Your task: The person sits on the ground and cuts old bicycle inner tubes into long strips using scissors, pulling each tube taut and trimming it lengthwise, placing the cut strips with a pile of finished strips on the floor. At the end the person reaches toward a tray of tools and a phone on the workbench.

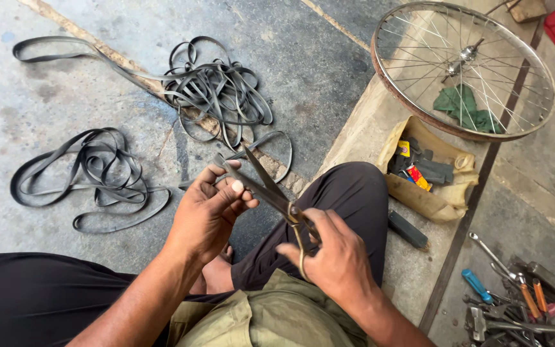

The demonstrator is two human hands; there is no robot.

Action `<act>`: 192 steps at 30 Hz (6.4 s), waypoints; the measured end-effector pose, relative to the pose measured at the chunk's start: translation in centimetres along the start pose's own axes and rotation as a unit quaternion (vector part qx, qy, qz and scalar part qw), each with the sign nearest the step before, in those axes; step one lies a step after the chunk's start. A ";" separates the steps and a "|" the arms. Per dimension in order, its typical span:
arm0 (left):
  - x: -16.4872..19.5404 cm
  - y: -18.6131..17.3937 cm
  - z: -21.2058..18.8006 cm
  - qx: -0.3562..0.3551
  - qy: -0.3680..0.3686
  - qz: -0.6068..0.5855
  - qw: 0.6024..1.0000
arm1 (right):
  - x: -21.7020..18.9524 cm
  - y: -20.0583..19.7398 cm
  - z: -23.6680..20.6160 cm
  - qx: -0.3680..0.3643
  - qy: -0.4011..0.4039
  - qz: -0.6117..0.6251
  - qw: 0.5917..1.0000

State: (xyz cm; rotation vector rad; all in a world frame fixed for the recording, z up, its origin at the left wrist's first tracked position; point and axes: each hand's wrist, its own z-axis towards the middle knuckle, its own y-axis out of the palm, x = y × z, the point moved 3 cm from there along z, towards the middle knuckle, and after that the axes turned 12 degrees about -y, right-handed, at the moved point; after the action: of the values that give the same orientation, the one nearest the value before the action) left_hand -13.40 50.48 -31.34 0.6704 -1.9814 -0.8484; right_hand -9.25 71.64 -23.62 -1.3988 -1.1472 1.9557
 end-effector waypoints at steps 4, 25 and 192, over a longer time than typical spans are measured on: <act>0.8 -1.2 -0.3 -0.005 0.073 0.003 0.997 | -2.3 1.0 2.1 0.013 -0.048 0.008 0.999; 2.1 -2.1 -0.8 0.102 0.156 0.168 0.968 | -3.8 5.4 4.1 -0.035 -0.020 0.101 0.994; -2.6 -0.3 1.8 0.049 -0.107 0.427 0.897 | 5.1 3.1 10.8 0.094 0.053 0.657 0.746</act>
State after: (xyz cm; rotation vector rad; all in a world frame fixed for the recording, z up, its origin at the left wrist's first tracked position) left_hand -13.63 52.77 -33.58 -0.2826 -2.2153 -0.2778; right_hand -20.82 70.03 -27.57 -2.4709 0.3759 2.5766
